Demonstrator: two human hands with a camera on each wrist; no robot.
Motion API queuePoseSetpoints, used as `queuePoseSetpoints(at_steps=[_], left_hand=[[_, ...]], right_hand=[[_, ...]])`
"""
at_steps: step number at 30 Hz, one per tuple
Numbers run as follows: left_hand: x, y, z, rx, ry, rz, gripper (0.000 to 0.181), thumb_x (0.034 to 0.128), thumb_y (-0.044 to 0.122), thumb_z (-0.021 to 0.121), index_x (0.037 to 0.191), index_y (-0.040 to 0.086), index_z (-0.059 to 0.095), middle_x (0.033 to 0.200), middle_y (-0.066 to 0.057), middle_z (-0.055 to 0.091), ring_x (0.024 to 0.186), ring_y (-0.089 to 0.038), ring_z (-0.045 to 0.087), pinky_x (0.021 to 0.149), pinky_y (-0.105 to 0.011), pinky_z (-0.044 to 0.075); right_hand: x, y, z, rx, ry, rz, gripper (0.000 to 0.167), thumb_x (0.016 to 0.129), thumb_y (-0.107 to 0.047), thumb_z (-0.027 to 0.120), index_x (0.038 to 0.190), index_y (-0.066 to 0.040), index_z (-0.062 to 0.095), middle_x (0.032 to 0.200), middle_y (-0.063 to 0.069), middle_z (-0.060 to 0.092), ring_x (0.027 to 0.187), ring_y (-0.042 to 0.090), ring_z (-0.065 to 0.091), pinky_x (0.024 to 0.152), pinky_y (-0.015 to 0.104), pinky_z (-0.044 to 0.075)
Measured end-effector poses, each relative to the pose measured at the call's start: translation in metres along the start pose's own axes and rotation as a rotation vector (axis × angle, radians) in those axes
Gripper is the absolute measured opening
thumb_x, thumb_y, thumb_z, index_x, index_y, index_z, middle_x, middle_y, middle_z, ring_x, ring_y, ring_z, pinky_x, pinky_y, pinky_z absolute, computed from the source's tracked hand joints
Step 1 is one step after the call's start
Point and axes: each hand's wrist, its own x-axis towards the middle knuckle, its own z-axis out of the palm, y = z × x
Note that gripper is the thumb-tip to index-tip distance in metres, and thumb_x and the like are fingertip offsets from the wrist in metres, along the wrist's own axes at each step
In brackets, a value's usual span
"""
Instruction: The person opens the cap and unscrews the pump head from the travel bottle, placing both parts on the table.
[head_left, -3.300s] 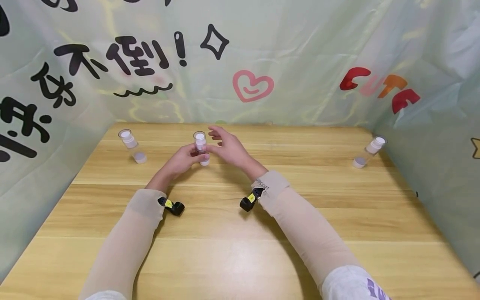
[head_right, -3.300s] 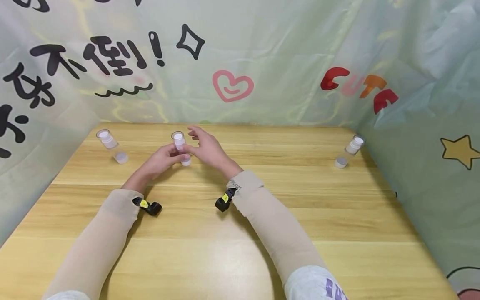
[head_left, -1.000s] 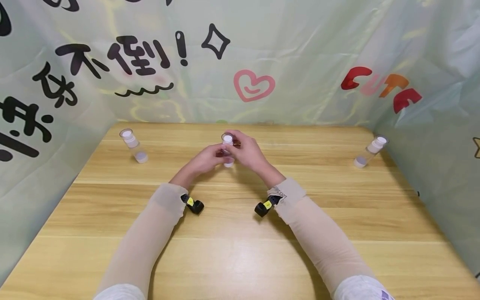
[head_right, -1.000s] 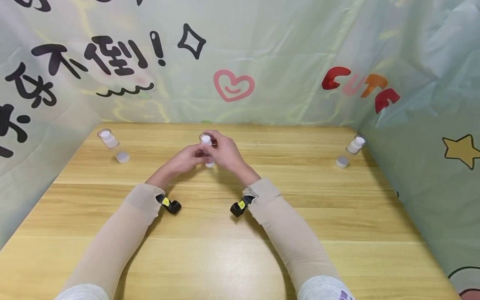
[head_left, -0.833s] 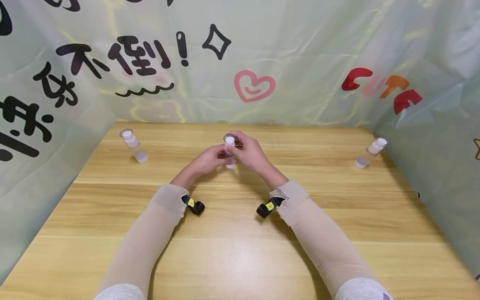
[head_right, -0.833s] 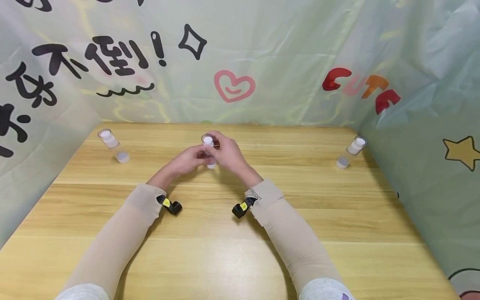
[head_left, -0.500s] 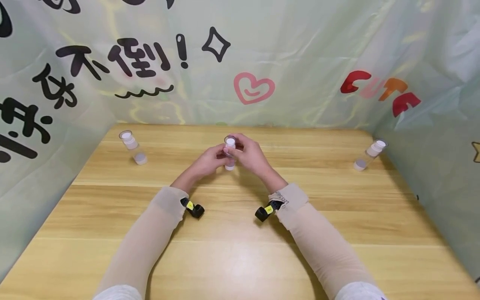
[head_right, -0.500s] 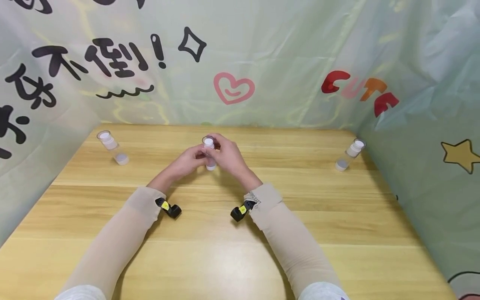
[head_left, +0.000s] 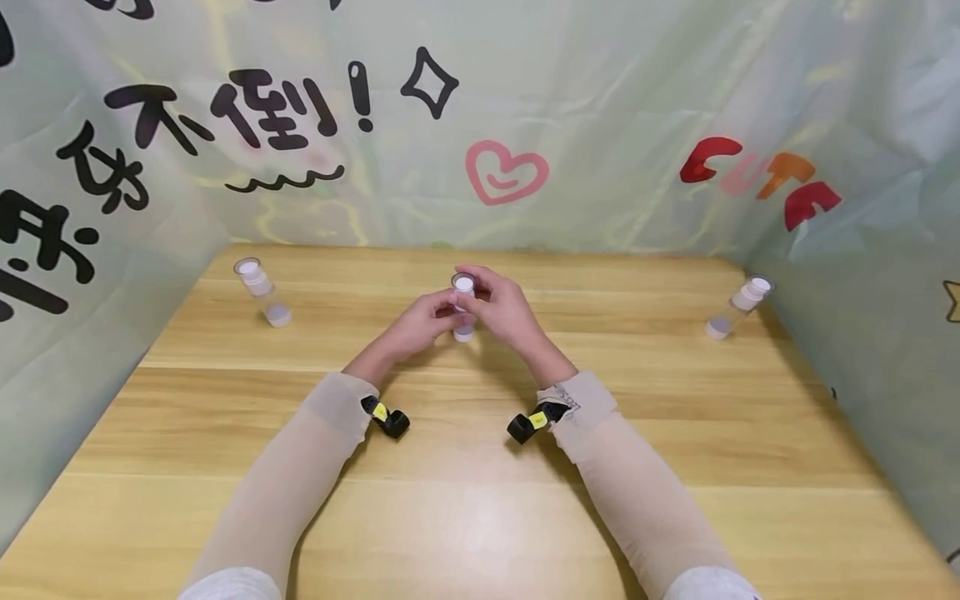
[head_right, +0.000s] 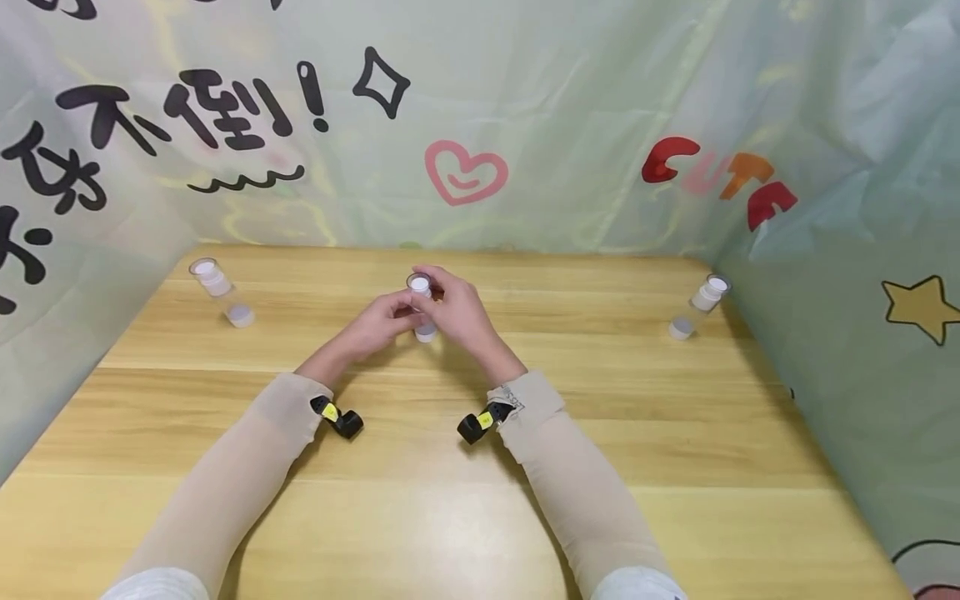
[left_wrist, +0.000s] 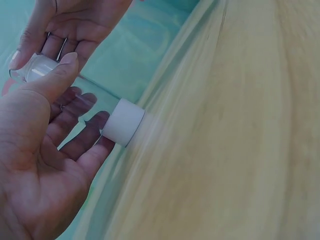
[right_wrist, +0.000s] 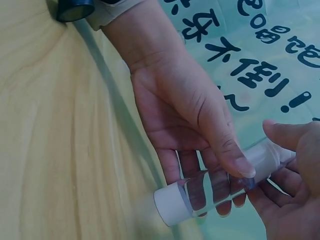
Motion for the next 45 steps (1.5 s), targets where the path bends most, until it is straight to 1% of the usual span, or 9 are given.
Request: queuePoseSetpoints(at_steps=[3,8,17,24,28,32,36,40,45], left_hand=[[-0.0005,0.0005,-0.0006,-0.01,-0.006,0.007,0.035,0.0967,0.017,0.064,0.13,0.006,0.06,0.133,-0.011,0.058,0.119,-0.025,0.057,0.101,-0.035,0.047],[-0.0015,0.0014,0.0,0.013,-0.015,0.013,0.045,0.0973,0.018,0.063,0.139,0.008,0.053,0.139,-0.011,0.054,0.123,-0.024,0.055,0.102,-0.034,0.047],[-0.0015,0.0021,0.0021,0.045,-0.008,0.006,0.043,0.098,0.016,0.062,0.139,0.006,0.053,0.136,-0.012,0.057,0.121,-0.024,0.056,0.099,-0.032,0.048],[-0.0024,0.0025,0.002,0.075,-0.003,0.009,0.044,0.0984,0.018,0.062,0.14,0.008,0.052,0.137,-0.011,0.056,0.123,-0.024,0.055,0.101,-0.032,0.047],[-0.0026,0.0012,0.0023,0.086,0.006,-0.001,0.043,0.0983,0.019,0.062,0.139,0.009,0.054,0.137,-0.011,0.056,0.122,-0.024,0.056,0.101,-0.033,0.047],[-0.0033,0.001,0.0031,0.099,0.015,-0.02,0.043,0.0979,0.02,0.062,0.139,0.008,0.054,0.137,-0.011,0.056,0.122,-0.024,0.055,0.101,-0.033,0.047],[-0.0034,0.0019,0.0035,0.115,0.022,-0.028,0.044,0.0976,0.021,0.063,0.138,0.007,0.054,0.136,-0.013,0.057,0.121,-0.026,0.056,0.101,-0.035,0.047],[-0.0037,0.0026,0.0034,0.131,0.033,-0.03,0.043,0.0971,0.023,0.064,0.137,0.008,0.055,0.134,-0.011,0.058,0.119,-0.024,0.057,0.101,-0.036,0.047],[-0.0041,0.0045,0.0028,0.129,0.025,-0.026,0.042,0.0971,0.023,0.064,0.136,0.01,0.057,0.133,-0.009,0.06,0.118,-0.022,0.058,0.1,-0.035,0.048]], right_hand=[[0.0022,-0.0006,-0.0016,-0.001,-0.026,-0.003,0.046,0.093,-0.015,0.07,0.135,-0.002,0.056,0.125,0.017,0.062,0.112,0.026,0.062,0.094,0.029,0.051],[0.0015,-0.0002,-0.0062,0.016,-0.068,0.019,0.045,0.092,-0.016,0.071,0.134,-0.007,0.058,0.122,0.014,0.064,0.111,0.022,0.062,0.092,0.03,0.052],[0.0004,0.0014,-0.0076,0.042,-0.068,0.027,0.042,0.092,-0.016,0.071,0.131,-0.007,0.06,0.12,0.013,0.066,0.113,0.021,0.061,0.094,0.031,0.051],[-0.0005,0.0025,-0.0054,0.071,-0.072,0.029,0.044,0.093,-0.015,0.068,0.134,-0.005,0.057,0.123,0.014,0.064,0.115,0.022,0.06,0.096,0.032,0.05],[-0.002,0.0029,-0.0027,0.037,-0.051,0.005,0.038,0.093,-0.015,0.068,0.129,-0.004,0.06,0.12,0.014,0.064,0.113,0.022,0.061,0.096,0.031,0.05],[-0.0036,0.0041,0.0,-0.027,-0.029,-0.029,0.034,0.094,-0.014,0.067,0.127,-0.005,0.061,0.118,0.013,0.065,0.11,0.022,0.063,0.094,0.03,0.051],[-0.0045,0.005,0.0011,-0.102,-0.014,-0.068,0.033,0.094,-0.015,0.068,0.125,-0.006,0.062,0.116,0.013,0.066,0.106,0.021,0.064,0.091,0.029,0.053],[-0.0053,0.0044,0.0,-0.165,-0.009,-0.1,0.034,0.093,-0.017,0.069,0.125,-0.006,0.062,0.115,0.013,0.067,0.105,0.021,0.065,0.09,0.029,0.053],[-0.0049,0.0023,-0.0038,-0.173,-0.019,-0.095,0.036,0.094,-0.02,0.068,0.126,-0.005,0.062,0.116,0.013,0.068,0.107,0.021,0.065,0.091,0.029,0.053]])
